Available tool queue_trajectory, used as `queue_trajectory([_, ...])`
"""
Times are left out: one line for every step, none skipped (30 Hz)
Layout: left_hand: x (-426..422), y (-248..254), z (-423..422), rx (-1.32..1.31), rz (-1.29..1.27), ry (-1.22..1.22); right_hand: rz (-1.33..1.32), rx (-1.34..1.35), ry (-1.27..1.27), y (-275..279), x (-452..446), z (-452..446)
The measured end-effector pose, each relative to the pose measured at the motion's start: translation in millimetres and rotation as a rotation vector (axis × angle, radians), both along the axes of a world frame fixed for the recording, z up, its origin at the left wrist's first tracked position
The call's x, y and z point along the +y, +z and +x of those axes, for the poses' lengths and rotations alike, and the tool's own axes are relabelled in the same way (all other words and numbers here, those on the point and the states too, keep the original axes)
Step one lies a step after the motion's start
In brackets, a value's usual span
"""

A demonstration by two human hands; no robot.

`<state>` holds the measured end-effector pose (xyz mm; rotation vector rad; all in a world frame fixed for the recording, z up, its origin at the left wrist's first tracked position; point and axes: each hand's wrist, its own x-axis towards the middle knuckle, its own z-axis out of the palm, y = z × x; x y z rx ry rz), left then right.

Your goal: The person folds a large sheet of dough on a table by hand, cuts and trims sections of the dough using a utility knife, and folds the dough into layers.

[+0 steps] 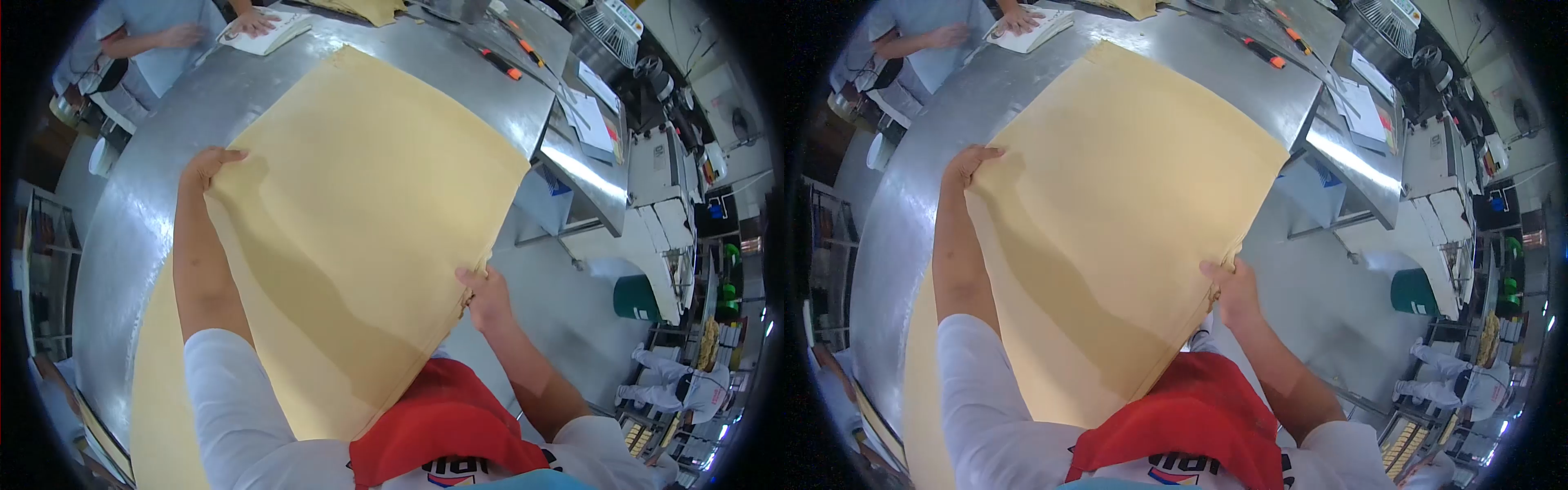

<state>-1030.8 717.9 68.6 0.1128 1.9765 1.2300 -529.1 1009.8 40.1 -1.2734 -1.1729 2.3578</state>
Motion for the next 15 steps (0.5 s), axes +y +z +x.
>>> queue_trajectory([0, -4, -6, 0.004, 0.002, 0.004, 0.049, 0.032, 0.004, 4, -8, 2])
queue_trajectory([2, -11, -11, 0.003, -0.034, -0.026, 0.098, 0.063, 0.007, 7, -13, 0])
queue_trajectory([6, -12, -13, -0.003, -0.071, -0.055, 0.099, 0.062, 0.012, 6, -15, -7])
queue_trajectory([8, -13, -15, -0.009, -0.071, -0.055, 0.045, 0.128, -0.018, 6, -17, -13])
queue_trajectory([13, -14, -16, 0.018, -0.07, -0.107, -0.01, 0.191, -0.053, 5, -17, -16])
queue_trajectory([16, -13, -14, 0.047, -0.07, -0.163, -0.012, 0.186, -0.06, 2, -13, -20])
queue_trajectory([14, -14, -12, 0.045, -0.076, -0.171, -0.024, 0.153, -0.019, -3, -8, -26])
queue_trajectory([13, -12, -11, 0.161, -0.135, -0.177, -0.035, 0.126, 0.021, -5, -6, -28])
queue_trajectory([13, -7, -11, 0.284, -0.191, -0.189, -0.037, 0.135, 0.007, -2, -8, -25])
queue_trajectory([17, 11, 2, 0.297, -0.188, -0.2, -0.052, 0.172, 0.003, 5, -8, -22])
queue_trajectory([14, 28, 17, 0.3, -0.038, -0.189, -0.066, 0.21, 0.007, 12, -9, -20])
queue_trajectory([7, 48, 31, 0.297, 0.109, -0.178, -0.066, 0.218, 0.004, 28, -12, -18])
queue_trajectory([-3, 66, 35, 0.3, 0.105, -0.183, -0.069, 0.212, 0.018, 51, -18, -13])
queue_trajectory([-12, 83, 36, 0.429, 0.007, -0.22, -0.072, 0.203, 0.032, 72, -24, -8])
queue_trajectory([-19, 96, 37, 0.558, -0.088, -0.256, -0.072, 0.204, 0.026, 88, -32, 1])
